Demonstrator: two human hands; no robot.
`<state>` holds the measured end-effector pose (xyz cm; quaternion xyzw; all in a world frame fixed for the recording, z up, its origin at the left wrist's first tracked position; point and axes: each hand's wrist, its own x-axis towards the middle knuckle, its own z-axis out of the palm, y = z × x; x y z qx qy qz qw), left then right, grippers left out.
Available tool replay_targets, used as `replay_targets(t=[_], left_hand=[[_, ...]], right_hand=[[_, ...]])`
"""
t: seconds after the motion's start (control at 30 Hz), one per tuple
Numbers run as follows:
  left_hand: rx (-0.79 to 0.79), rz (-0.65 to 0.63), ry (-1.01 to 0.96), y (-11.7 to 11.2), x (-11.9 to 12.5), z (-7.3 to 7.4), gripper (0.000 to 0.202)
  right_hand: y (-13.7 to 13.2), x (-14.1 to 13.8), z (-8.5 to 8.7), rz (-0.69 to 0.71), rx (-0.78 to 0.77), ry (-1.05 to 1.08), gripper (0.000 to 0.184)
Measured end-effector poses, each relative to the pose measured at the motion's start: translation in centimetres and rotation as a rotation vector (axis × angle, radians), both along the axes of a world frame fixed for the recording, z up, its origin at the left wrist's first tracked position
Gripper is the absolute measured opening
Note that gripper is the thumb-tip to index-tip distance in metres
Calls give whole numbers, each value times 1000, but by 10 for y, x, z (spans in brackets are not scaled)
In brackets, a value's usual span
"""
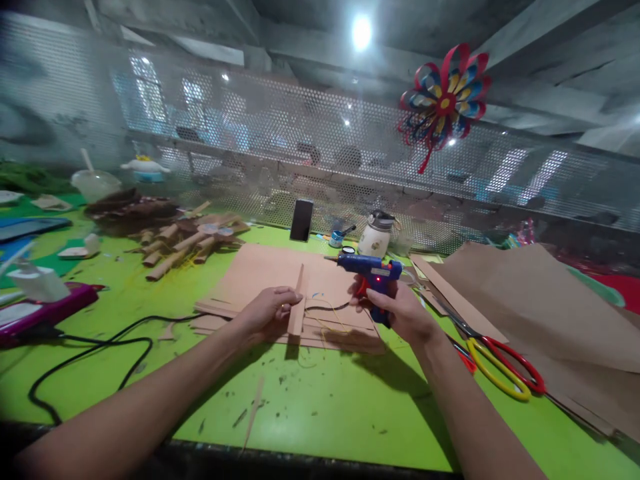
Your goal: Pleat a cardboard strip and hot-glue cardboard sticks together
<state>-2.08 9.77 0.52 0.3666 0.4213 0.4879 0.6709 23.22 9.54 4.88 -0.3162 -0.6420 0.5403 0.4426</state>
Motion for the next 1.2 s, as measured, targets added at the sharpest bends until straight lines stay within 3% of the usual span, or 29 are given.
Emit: replay_targets(t=[0.07, 0.23, 0.4, 0.63, 1.2], left_hand=[[-11, -8, 3, -2, 0, 2, 22], [-10, -27, 48, -4, -1, 6, 23], [67, -33, 91, -5, -1, 7, 20], [7, -61, 52, -9, 0, 9, 19], [11, -63, 92, -9, 2, 9, 21]], right_hand=[[-6, 3, -6, 87, -43, -9, 34], [-15, 2, -12, 177, -39, -319, 32], [-22, -2, -6, 83, 132, -461, 41], [-25, 0, -8, 21, 251, -621, 42], [-19, -1, -13, 11, 259, -633, 40]])
